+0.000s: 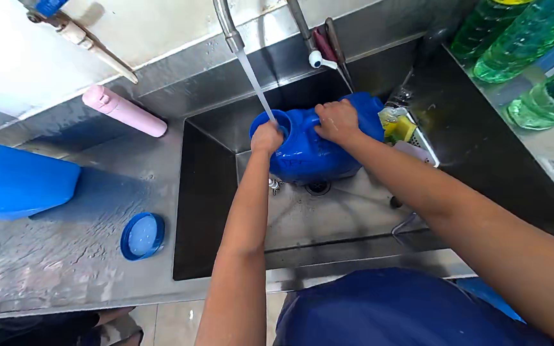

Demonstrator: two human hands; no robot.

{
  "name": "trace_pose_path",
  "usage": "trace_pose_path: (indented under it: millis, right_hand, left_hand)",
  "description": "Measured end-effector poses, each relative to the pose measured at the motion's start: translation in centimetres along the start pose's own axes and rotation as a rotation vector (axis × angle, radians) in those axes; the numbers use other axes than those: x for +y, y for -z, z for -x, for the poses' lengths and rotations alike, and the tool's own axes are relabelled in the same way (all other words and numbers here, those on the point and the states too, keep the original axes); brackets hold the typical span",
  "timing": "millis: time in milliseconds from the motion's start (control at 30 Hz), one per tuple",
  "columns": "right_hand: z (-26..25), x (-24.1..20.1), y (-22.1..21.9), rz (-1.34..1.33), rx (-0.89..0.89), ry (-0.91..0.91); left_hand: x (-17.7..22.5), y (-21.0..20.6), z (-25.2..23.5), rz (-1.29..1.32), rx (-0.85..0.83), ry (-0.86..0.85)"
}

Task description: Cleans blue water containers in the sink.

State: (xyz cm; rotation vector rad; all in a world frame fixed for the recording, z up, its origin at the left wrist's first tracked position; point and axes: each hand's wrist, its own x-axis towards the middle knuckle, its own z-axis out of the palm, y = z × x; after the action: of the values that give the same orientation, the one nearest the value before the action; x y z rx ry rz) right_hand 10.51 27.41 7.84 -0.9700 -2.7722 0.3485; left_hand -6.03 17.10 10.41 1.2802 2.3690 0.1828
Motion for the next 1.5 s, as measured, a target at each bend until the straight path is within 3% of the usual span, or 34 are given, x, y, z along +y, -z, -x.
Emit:
trace_pose_path:
  millis: [167, 533, 733, 1133, 1500]
  right_hand:
    - [0.7, 0.6, -1.3, -0.001, 0.131, 0.085]
    - [1.1, 0.3, -1.0, 0.012, 0.125, 0.084]
    - [1.0, -0.2, -0.1, 0.010, 0.035, 0.029]
    - [1.4, -0.7, 0.4, 0.029, 0.002, 0.016]
    - [1.7, -0.3, -0.5, 0.017, 0.132, 0.076]
  left_hand:
    - [-0.8, -0.6, 0.3, 0.075, 0.054, -0.097]
    - [-0.9, -0.5, 0.6, 0.023, -0.006, -0.121]
    - [0.2, 0.0, 1.7, 0.064, -0.016, 0.021]
    - [0.1, 0.0, 1.6, 0.100, -0.022, -0.006]
    - [0.2, 0.0, 1.4, 0.041, -0.080, 0.039]
